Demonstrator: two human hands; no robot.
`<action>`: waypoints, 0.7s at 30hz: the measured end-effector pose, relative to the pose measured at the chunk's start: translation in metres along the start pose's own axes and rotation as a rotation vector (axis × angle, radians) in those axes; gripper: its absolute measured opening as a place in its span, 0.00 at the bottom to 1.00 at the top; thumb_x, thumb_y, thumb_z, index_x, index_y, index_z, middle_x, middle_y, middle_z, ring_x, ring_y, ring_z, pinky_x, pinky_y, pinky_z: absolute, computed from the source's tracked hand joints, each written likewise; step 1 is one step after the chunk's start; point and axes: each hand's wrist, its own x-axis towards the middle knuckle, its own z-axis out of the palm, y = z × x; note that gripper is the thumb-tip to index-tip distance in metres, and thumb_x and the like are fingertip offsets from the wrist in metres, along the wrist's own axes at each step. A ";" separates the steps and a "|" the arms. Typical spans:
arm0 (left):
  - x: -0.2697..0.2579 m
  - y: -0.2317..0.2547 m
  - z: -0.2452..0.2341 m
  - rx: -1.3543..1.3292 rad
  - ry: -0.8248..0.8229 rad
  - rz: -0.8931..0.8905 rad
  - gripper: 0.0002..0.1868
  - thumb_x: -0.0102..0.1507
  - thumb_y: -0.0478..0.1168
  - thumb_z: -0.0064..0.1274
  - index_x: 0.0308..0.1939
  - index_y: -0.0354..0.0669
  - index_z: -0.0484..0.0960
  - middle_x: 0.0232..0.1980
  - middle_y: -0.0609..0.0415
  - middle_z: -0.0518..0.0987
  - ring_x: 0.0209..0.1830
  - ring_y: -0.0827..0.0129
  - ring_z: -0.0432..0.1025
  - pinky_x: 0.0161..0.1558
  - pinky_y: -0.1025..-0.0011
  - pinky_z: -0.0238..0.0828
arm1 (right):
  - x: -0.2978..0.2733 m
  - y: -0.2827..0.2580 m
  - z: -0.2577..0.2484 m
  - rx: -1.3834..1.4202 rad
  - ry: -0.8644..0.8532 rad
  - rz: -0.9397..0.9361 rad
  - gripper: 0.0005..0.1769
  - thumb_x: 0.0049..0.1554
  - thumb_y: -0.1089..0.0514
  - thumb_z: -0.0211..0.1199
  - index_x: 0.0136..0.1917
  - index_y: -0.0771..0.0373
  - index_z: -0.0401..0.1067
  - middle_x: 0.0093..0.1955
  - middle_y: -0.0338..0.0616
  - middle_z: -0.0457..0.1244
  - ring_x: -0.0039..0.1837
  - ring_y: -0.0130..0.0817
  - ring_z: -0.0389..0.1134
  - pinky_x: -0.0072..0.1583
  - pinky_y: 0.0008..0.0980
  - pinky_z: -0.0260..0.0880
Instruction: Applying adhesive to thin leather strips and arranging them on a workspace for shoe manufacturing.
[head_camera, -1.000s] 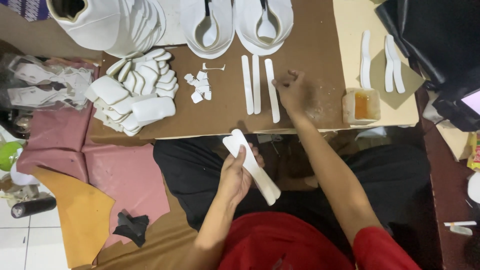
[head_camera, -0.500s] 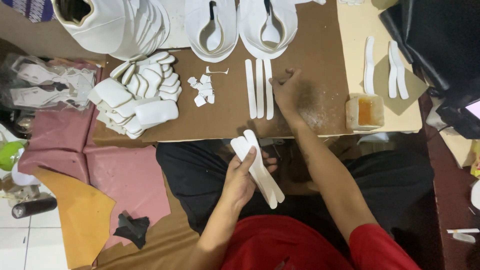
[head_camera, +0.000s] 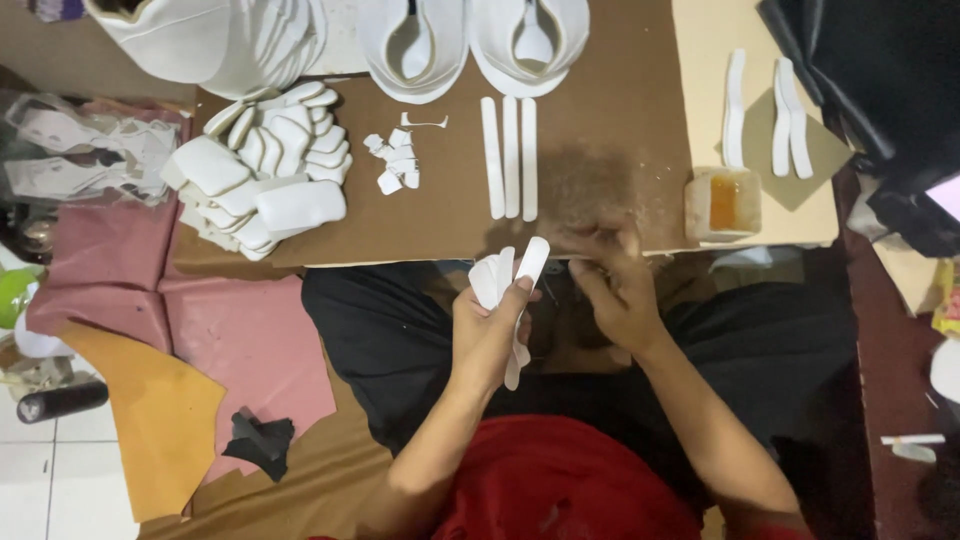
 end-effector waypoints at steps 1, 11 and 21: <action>-0.003 -0.002 0.002 0.008 -0.006 0.027 0.15 0.62 0.40 0.60 0.33 0.25 0.83 0.22 0.45 0.78 0.09 0.73 0.65 0.13 0.75 0.64 | 0.000 -0.006 -0.006 -0.079 -0.087 -0.086 0.14 0.63 0.59 0.59 0.61 0.54 0.77 0.57 0.45 0.60 0.57 0.41 0.65 0.64 0.43 0.67; -0.022 0.002 0.001 0.026 -0.023 0.126 0.08 0.60 0.31 0.56 0.31 0.25 0.83 0.16 0.48 0.75 0.07 0.78 0.60 0.13 0.78 0.57 | 0.012 -0.085 -0.039 -0.568 -0.271 -0.559 0.23 0.66 0.66 0.49 0.70 0.57 0.74 0.65 0.53 0.57 0.67 0.30 0.57 0.73 0.20 0.48; -0.025 -0.011 -0.001 -0.096 -0.029 0.039 0.12 0.59 0.30 0.57 0.43 0.22 0.84 0.23 0.44 0.78 0.11 0.77 0.63 0.13 0.78 0.59 | 0.001 -0.057 -0.045 -0.997 -0.071 -0.915 0.26 0.60 0.57 0.53 0.67 0.36 0.75 0.59 0.38 0.58 0.58 0.41 0.58 0.53 0.40 0.66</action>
